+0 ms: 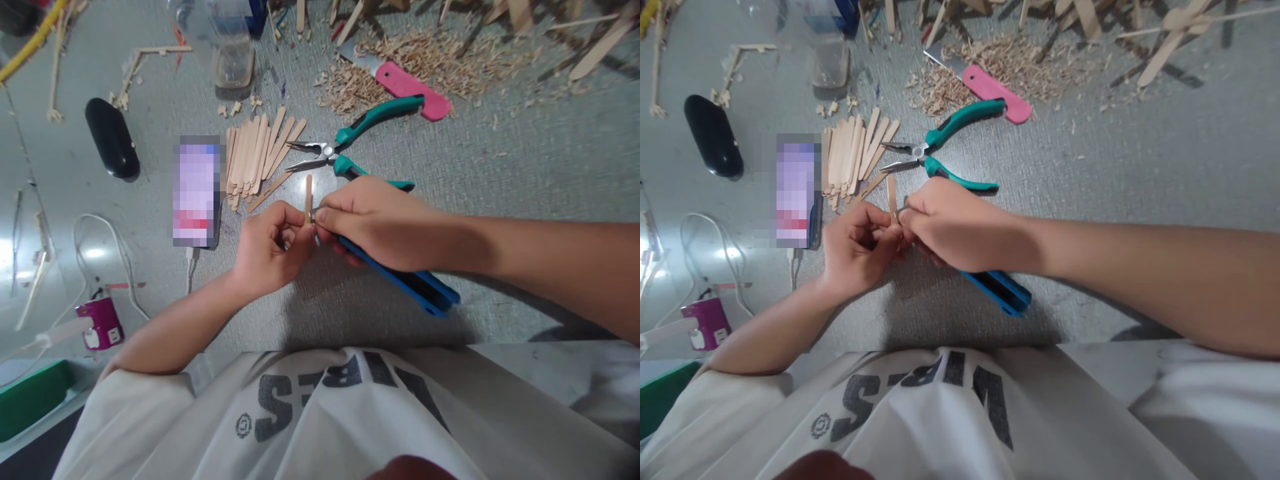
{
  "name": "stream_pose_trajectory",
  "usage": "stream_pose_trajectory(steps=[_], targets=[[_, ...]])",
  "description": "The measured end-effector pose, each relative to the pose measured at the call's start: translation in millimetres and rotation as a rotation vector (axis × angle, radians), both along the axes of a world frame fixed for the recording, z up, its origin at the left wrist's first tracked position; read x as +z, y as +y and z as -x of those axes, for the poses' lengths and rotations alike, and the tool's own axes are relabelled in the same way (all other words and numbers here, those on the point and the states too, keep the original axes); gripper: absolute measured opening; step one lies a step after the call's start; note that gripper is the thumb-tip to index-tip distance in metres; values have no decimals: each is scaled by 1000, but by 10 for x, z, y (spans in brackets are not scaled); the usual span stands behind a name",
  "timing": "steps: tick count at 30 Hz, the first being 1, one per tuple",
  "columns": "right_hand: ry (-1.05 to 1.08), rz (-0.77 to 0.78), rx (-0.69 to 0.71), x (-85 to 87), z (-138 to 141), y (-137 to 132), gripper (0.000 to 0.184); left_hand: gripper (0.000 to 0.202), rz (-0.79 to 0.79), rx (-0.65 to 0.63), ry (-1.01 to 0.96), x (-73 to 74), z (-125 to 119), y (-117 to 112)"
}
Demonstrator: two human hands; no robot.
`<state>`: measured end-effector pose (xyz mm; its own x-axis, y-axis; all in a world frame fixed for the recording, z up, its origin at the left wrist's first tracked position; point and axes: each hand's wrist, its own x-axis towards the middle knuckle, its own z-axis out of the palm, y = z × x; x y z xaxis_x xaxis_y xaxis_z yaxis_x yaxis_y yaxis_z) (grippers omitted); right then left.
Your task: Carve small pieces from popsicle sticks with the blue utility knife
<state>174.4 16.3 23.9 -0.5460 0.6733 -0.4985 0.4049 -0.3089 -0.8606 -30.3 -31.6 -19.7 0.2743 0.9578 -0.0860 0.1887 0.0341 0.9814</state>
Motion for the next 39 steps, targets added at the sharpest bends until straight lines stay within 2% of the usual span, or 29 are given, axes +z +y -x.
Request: stream_pose_trajectory(steps=[2,3,4,7,8,9,12,13,14,15,18,20,29,39], targets=[[-122,-210,18,22,-7,-3,56,39,-10,-8,7,-3,2,1],[-132,-215,25,30,-12,-2,56,41,-16,-9,9,-5,3,-1],[-102,-136,23,35,-18,2,55,43,-21,-8,9,-8,4,-3],[92,279,-18,42,-34,18,50,44,-23,-8,-11,-14,7,-12],[131,334,-30,42,-36,20,49,42,-28,-11,-18,-13,7,-13],[133,314,-33,41,-36,18,49,41,-34,-13,-20,-12,7,-12],[-15,-19,-19,32,-27,-3,52,40,-55,-12,-5,-2,3,-5],[-63,-104,-15,27,-25,-11,54,40,-58,-14,-5,1,2,-3],[-81,-125,-10,21,-25,-15,55,39,-63,-17,-12,5,0,-2],[-60,-83,-4,14,-28,-17,54,37,-66,-21,-22,10,-2,-1],[138,184,-5,-10,-50,0,48,31,-60,-17,-56,38,-9,1],[251,277,-29,-29,-65,18,44,30,-42,-9,-86,68,-17,7],[475,289,-36,-141,-79,31,46,44,74,50,-214,142,-62,39],[502,320,-12,-189,-138,4,41,49,104,49,-224,167,-70,24]])
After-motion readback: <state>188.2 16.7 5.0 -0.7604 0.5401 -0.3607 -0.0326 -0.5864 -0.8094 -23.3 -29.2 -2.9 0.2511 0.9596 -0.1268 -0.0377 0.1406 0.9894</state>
